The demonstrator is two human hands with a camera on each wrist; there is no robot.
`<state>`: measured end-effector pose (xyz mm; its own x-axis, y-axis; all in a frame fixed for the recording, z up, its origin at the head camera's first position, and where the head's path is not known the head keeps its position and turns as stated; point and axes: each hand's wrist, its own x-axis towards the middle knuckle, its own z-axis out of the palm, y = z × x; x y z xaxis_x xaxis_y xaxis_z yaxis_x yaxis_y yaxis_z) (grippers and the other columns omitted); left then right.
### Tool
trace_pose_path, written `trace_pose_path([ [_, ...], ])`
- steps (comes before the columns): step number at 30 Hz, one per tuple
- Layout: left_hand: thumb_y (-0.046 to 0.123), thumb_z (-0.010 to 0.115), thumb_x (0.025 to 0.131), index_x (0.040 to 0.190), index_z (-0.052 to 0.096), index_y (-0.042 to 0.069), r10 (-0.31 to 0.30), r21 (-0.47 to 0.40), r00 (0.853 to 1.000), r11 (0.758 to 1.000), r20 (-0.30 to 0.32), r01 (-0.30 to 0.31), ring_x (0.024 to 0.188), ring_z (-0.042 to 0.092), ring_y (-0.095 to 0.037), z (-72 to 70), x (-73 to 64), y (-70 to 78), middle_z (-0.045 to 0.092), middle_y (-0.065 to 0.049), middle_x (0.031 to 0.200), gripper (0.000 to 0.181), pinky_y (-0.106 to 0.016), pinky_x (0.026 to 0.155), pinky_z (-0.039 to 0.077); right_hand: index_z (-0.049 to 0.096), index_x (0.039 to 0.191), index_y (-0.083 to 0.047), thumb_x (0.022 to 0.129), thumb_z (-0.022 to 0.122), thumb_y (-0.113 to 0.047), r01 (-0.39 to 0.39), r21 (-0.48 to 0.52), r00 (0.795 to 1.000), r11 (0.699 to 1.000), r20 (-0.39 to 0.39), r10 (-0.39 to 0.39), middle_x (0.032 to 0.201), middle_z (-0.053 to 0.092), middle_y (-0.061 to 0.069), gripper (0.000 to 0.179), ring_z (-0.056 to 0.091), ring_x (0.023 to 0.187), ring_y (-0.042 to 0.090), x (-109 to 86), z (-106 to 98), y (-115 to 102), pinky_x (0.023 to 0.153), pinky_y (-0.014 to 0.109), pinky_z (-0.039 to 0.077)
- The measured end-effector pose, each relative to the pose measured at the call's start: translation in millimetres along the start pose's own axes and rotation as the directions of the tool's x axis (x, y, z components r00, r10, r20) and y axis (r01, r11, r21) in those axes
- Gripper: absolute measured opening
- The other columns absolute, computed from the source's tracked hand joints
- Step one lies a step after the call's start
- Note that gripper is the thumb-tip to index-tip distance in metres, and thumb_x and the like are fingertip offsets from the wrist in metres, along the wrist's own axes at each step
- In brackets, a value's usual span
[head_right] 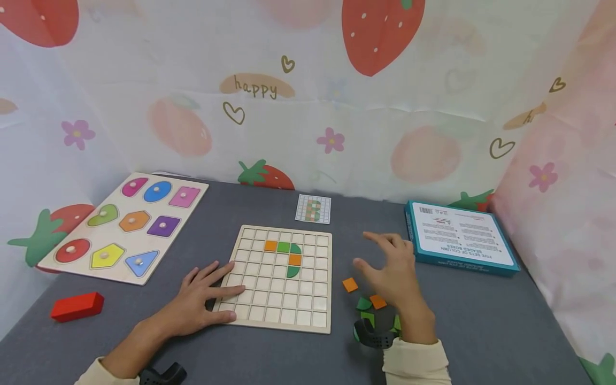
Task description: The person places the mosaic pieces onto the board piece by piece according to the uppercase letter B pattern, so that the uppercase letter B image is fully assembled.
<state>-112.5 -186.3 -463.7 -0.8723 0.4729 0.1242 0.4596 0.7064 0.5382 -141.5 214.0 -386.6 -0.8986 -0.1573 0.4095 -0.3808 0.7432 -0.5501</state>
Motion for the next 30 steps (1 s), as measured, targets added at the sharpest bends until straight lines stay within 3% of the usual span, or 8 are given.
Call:
trace_pose_path([
  [10, 0.054, 0.07, 0.082, 0.131, 0.064, 0.026, 0.003, -0.003, 1.0, 1.0, 0.002, -0.003, 0.14, 0.016, -0.044, -0.3, 0.1, 0.6, 0.03, -0.011, 0.154, 0.056, -0.067, 0.103, 0.001, 0.057, 0.133, -0.003, 0.087, 0.075, -0.021, -0.11, 0.02, 0.993, 0.994, 0.032, 0.11, 0.119, 0.054, 0.024, 0.052, 0.038, 0.113, 0.046, -7.3, -14, 36, 0.081, 0.062, 0.034],
  [22, 0.056, 0.069, 0.082, 0.131, 0.064, 0.025, 0.0, -0.005, 1.0, 1.0, 0.004, 0.0, 0.14, 0.016, -0.044, -0.9, -0.5, 1.3, 0.03, -0.011, 0.154, 0.058, -0.067, 0.103, 0.001, 0.054, 0.134, -0.001, 0.088, 0.073, -0.025, -0.2, -0.027, 0.972, 0.979, 0.12, 0.202, 0.121, 0.054, 0.029, 0.055, 0.038, 0.112, 0.047, -11.6, -13, 55, 0.083, 0.065, 0.034],
  [30, 0.054, 0.07, 0.082, 0.131, 0.064, 0.026, -0.005, -0.001, 1.0, 1.0, 0.005, 0.005, 0.14, 0.016, -0.044, -0.4, 0.0, 1.2, 0.03, -0.011, 0.154, 0.057, -0.067, 0.103, 0.001, 0.053, 0.135, -0.002, 0.089, 0.072, -0.03, -0.244, -0.041, 0.95, 0.969, 0.193, 0.247, 0.127, 0.05, 0.031, 0.057, 0.035, 0.12, 0.051, -16.0, -12, 67, 0.089, 0.069, 0.033],
])
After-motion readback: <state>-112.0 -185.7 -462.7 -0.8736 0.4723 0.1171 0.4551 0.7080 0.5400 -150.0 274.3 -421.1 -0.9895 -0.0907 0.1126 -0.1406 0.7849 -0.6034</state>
